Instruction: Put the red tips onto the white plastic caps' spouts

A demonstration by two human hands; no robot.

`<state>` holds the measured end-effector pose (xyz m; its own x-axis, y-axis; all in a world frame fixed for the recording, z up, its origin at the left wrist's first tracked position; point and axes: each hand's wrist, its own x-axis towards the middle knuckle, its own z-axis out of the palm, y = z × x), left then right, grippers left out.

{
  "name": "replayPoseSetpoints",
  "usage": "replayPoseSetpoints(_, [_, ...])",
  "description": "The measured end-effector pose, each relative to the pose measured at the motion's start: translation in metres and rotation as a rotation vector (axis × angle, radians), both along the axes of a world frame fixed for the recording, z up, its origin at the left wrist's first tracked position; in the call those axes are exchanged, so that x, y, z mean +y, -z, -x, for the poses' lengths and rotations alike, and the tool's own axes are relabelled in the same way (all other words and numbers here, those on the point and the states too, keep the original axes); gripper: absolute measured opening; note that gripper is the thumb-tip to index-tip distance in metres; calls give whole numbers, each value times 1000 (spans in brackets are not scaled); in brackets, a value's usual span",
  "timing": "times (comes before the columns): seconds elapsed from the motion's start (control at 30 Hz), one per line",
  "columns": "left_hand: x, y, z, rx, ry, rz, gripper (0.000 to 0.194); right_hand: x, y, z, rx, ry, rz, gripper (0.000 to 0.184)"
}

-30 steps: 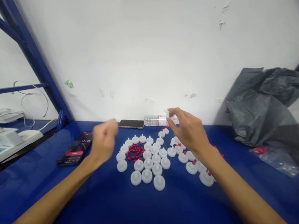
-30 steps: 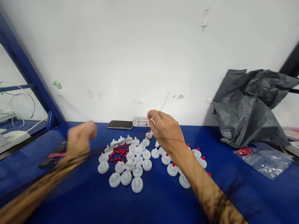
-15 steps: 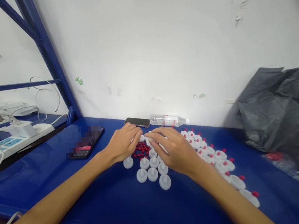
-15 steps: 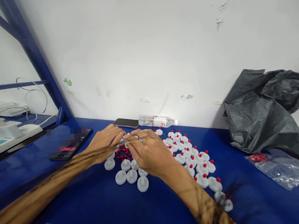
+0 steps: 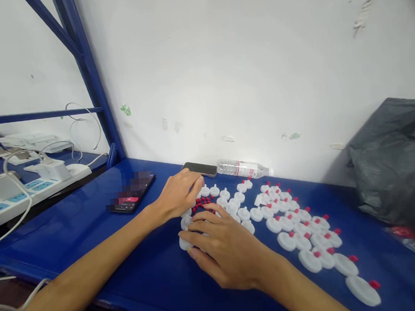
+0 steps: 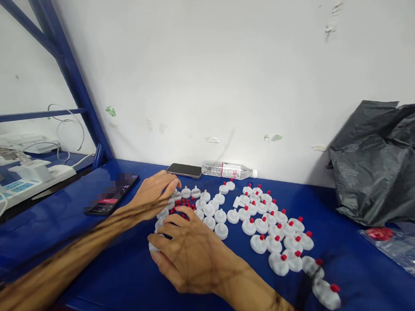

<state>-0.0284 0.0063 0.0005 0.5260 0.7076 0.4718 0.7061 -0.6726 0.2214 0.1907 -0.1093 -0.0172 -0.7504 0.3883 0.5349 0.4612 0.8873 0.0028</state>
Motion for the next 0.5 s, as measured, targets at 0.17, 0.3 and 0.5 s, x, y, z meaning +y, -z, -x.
replayPoseSetpoints(0.17, [-1, 0, -1, 18, 10, 12, 45, -3, -5, 1, -66, 46, 12, 28])
replayPoseSetpoints(0.3, [-3, 0, -2, 19, 32, 12, 45, -2, -22, -12, -34, 101, -27, 34])
replayPoseSetpoints(0.5, [-2, -2, -1, -14, 45, -5, 44, 38, -47, -89, 50, 527, 49, 29])
